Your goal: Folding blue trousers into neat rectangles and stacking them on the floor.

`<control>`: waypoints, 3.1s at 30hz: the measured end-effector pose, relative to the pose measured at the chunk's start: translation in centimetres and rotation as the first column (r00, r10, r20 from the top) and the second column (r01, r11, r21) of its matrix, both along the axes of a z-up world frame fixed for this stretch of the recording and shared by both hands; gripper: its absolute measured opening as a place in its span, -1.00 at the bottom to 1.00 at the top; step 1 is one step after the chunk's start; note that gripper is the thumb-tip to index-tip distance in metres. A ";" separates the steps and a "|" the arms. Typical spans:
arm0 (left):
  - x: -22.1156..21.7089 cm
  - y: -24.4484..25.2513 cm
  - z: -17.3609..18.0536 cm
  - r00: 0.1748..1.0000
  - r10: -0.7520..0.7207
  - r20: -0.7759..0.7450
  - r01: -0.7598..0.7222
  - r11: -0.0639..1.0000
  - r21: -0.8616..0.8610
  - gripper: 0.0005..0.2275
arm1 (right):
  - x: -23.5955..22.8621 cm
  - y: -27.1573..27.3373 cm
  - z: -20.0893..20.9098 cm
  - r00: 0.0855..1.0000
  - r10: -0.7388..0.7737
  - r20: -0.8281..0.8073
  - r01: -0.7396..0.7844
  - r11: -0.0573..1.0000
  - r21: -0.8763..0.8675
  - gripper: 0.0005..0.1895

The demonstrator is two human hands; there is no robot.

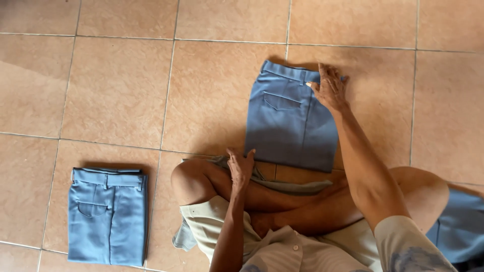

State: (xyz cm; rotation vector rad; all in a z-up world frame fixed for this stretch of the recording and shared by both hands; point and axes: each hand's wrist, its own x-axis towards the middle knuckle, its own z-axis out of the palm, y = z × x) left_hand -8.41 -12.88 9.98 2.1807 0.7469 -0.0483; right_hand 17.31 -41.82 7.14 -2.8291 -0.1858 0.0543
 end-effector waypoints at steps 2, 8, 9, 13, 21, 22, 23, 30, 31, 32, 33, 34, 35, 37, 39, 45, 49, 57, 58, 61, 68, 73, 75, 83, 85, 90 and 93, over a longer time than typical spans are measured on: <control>0.6 0.2 -1.7 0.989 0.136 -0.061 -0.146 0.971 -0.189 -0.35 | 2.2 -0.5 -3.7 0.988 0.021 -0.156 -0.028 0.999 -0.043 -0.20; 5.2 1.0 0.4 0.964 0.105 0.246 -0.116 0.993 0.030 -0.50 | 2.1 -4.5 -0.2 0.948 -0.068 -0.312 0.033 0.992 -0.118 -0.33; 7.7 1.7 0.1 0.966 0.101 0.236 -0.107 0.994 0.014 -0.50 | 0.5 -5.8 0.1 0.945 -0.082 -0.318 0.041 0.990 -0.135 -0.33; 16.0 3.9 0.4 0.890 -0.061 0.451 -0.083 0.953 0.293 -0.56 | -8.4 -10.0 -1.6 0.896 -0.159 -0.414 0.172 0.985 -0.004 -0.25; 8.2 3.4 -4.3 0.901 -0.256 -0.349 0.347 0.909 0.230 -0.44 | -14.0 -10.9 -6.4 0.855 -0.314 -0.412 0.490 0.750 0.444 -0.42; 6.7 3.2 -4.3 0.931 -0.250 -0.267 0.297 0.942 0.155 -0.51 | -13.9 -10.9 -7.6 0.862 -0.297 -0.410 0.479 0.742 0.470 -0.36; 5.1 2.4 -4.4 0.958 -0.222 -0.179 0.236 0.970 0.061 -0.58 | -13.2 -11.4 -8.4 0.875 -0.271 -0.401 0.454 0.745 0.488 -0.31; 13.6 5.1 -10.6 0.992 -0.112 0.053 0.079 0.903 0.423 -0.86 | -18.0 -0.8 2.9 0.640 -0.225 -0.735 0.676 0.619 0.400 -0.32; 15.3 5.8 -10.6 0.980 -0.177 0.092 0.099 0.829 0.550 -0.74 | -19.7 0.3 -0.3 0.610 -0.181 -0.771 0.730 0.507 0.459 -0.33; 17.0 6.5 -10.7 0.961 -0.248 0.119 0.107 0.738 0.666 -0.60 | -21.6 1.3 -3.5 0.583 -0.131 -0.802 0.775 0.385 0.500 -0.33; 16.9 5.5 -8.8 0.963 -0.247 0.112 0.111 0.735 0.669 -0.60 | -21.8 2.3 -1.5 0.578 -0.127 -0.806 0.778 0.384 0.497 -0.33; 16.8 4.4 -6.9 0.956 -0.273 0.105 0.135 0.732 0.668 -0.56 | -22.0 3.2 0.5 0.531 0.012 -0.848 0.726 0.510 0.462 -0.30; 17.0 3.5 -5.0 0.947 -0.306 0.096 0.166 0.722 0.672 -0.52 | -22.3 4.4 2.4 0.457 0.144 -0.878 0.653 0.616 0.441 -0.21; 12.8 0.4 -4.3 0.916 -0.372 0.150 0.239 0.808 0.539 -0.67 | -20.7 2.4 5.1 0.534 0.107 -0.839 0.599 0.652 0.465 -0.35; 7.8 -2.5 -2.5 0.883 -0.414 0.219 0.312 0.869 0.385 -0.80 | -18.9 -0.2 4.3 0.610 0.068 -0.789 0.537 0.696 0.476 -0.49; -2.5 -7.0 -2.6 0.867 -0.437 0.239 0.362 0.883 0.299 -0.61 | -13.7 -5.5 -6.4 0.892 -0.418 -0.174 0.446 0.877 0.179 -0.31; -2.1 -7.4 -4.2 0.806 -0.565 0.176 0.421 0.757 0.500 -0.51 | -12.4 -5.6 -10.2 0.867 -0.494 -0.065 0.497 0.847 0.189 -0.55; -2.2 -7.9 -2.2 0.773 -0.628 0.089 0.500 0.690 0.524 -0.59 | -14.4 -3.0 -4.3 0.929 -0.346 0.131 0.311 0.923 0.226 -0.43; -2.1 -7.9 -2.5 0.774 -0.622 0.115 0.500 0.713 0.492 -0.58 | -13.8 -3.5 -6.1 0.931 -0.330 0.158 0.300 0.936 0.185 -0.53; -1.9 -7.7 -2.1 0.821 -0.521 0.233 0.412 0.824 0.388 -0.62 | -13.4 -6.7 -10.4 0.945 -0.297 0.134 0.273 0.947 0.171 -0.62; 1.5 -3.7 -10.6 0.912 0.061 0.407 -0.232 0.892 0.387 -0.53 | -23.0 7.8 14.4 0.490 -0.213 -0.845 0.735 0.622 0.269 0.26; 6.2 2.5 -11.5 0.860 0.323 0.394 -0.410 0.898 0.158 -0.43 | -21.3 3.4 -0.4 0.435 0.033 -0.900 0.803 0.438 0.404 -0.02; 7.5 4.3 -11.7 0.843 0.451 0.292 -0.435 0.892 -0.124 -0.42 | -21.2 3.7 0.4 0.426 0.037 -0.904 0.804 0.443 0.397 -0.16; 4.0 1.8 -8.2 0.978 0.209 0.016 -0.197 0.943 -0.268 -0.82 | -20.6 0.2 -0.4 0.655 -0.375 -0.656 0.756 0.342 0.559 -0.33; 0.4 0.2 -5.6 0.998 -0.055 -0.033 0.050 0.987 -0.151 -0.87 | -19.8 -1.7 -0.6 0.735 -0.483 -0.477 0.678 0.531 0.508 -0.54; 0.7 -3.9 0.6 0.870 -0.387 -0.306 0.409 0.913 0.010 -0.71 | -20.5 2.7 -0.2 0.883 -0.451 0.131 0.440 0.892 0.109 -0.16; 5.7 -5.6 2.9 0.868 -0.450 0.211 0.422 0.892 0.163 -0.77 | -22.3 6.1 1.2 0.968 -0.212 0.134 0.222 0.973 -0.065 -0.12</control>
